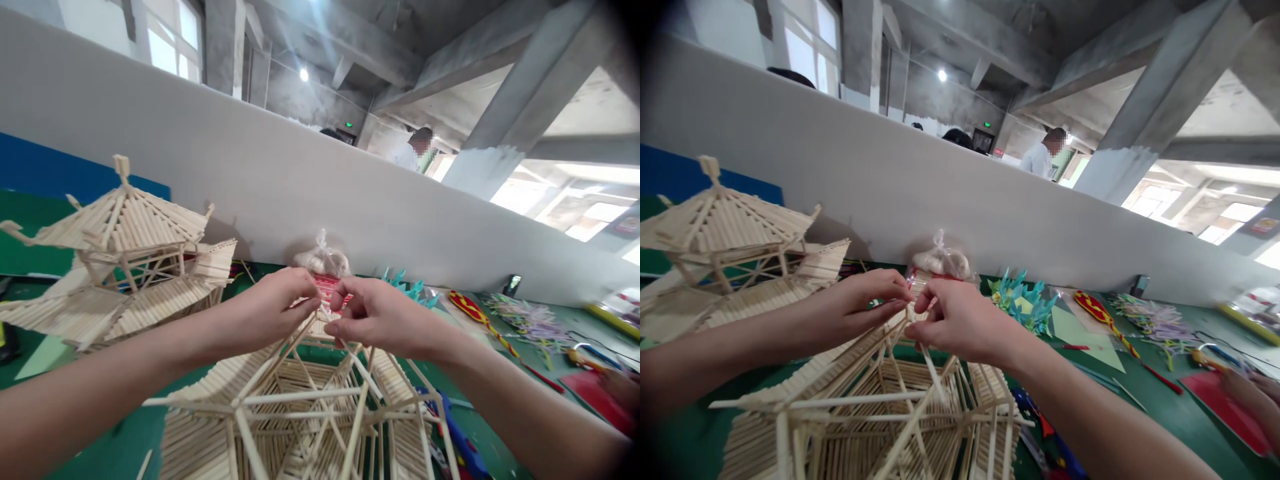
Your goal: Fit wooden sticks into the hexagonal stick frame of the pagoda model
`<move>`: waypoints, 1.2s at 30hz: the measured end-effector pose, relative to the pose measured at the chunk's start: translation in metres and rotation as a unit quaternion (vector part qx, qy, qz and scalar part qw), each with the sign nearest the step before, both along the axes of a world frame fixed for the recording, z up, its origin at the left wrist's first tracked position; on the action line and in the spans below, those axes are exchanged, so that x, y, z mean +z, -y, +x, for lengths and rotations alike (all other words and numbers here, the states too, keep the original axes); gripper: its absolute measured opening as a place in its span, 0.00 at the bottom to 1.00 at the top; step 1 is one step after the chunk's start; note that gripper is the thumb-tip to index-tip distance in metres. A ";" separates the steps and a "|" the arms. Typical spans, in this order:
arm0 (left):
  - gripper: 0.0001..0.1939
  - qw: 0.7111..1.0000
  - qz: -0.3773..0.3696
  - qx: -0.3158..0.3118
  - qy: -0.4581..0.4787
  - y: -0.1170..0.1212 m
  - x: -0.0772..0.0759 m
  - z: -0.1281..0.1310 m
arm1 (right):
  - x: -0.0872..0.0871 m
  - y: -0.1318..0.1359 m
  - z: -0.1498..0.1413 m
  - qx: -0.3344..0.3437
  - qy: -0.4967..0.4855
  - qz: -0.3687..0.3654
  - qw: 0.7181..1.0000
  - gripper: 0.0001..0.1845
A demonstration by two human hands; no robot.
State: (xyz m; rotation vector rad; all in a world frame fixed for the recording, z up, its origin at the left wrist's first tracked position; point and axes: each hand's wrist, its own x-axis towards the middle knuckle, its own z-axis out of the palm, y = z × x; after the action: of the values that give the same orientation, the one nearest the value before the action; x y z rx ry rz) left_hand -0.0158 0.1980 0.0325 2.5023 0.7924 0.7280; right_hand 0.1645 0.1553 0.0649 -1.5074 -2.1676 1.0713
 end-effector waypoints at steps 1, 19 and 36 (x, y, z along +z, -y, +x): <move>0.13 1.000 0.002 -0.010 0.011 0.000 0.000 0.000 | -0.001 -0.001 0.001 0.002 0.002 0.002 1.000 0.08; 0.12 0.997 0.043 -0.041 0.050 0.003 -0.001 -0.001 | -0.002 0.000 -0.004 0.003 -0.001 0.006 1.000 0.08; 0.14 0.957 0.220 -0.160 -0.103 0.049 0.006 -0.002 | -0.003 0.001 -0.005 -0.015 0.005 0.010 1.000 0.08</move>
State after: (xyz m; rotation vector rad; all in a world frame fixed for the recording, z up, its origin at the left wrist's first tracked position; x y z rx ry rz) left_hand -0.0181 0.1493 0.0388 3.0464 0.2885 0.5813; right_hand 0.1595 0.1540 0.0619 -1.5352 -2.1481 1.0307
